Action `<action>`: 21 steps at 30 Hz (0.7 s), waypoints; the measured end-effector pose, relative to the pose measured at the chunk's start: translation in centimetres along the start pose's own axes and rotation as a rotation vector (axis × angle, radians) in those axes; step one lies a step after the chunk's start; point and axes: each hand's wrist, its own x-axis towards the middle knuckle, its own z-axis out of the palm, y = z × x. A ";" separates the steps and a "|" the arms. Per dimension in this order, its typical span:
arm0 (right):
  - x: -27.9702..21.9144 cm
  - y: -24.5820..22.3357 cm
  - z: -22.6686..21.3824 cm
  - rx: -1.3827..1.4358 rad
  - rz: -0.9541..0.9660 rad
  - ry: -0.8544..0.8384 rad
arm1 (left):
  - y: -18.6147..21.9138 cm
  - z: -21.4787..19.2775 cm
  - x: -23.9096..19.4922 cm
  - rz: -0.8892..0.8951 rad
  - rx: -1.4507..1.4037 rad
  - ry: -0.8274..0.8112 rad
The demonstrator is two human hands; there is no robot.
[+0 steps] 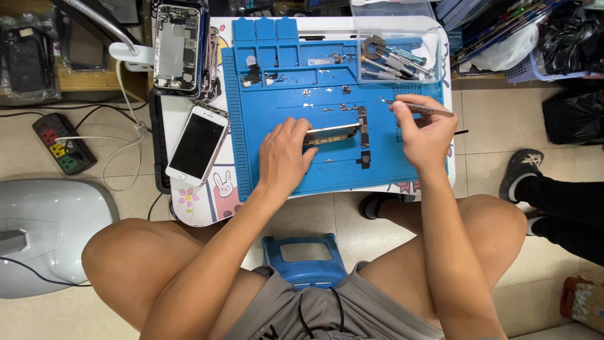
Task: The person uses a screwdriver to remove screws from a disassembled smartphone motherboard placed on a blue anti-static mat. They carefully unscrew components and place the screws into the mat's compartments.
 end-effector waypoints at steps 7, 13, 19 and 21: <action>2.9 2.5 2.5 -0.036 -0.052 0.000 | -0.1 0.1 0.0 -0.006 -0.014 0.008; 4.5 2.9 5.3 -0.109 -0.082 -0.043 | -0.2 0.1 0.2 -0.017 -0.031 -0.005; 5.5 3.6 7.2 -0.203 -0.170 -0.018 | -0.4 0.3 0.2 -0.027 -0.014 -0.014; 5.3 3.7 7.5 -0.227 -0.202 -0.002 | -0.4 0.5 0.2 -0.024 -0.019 -0.025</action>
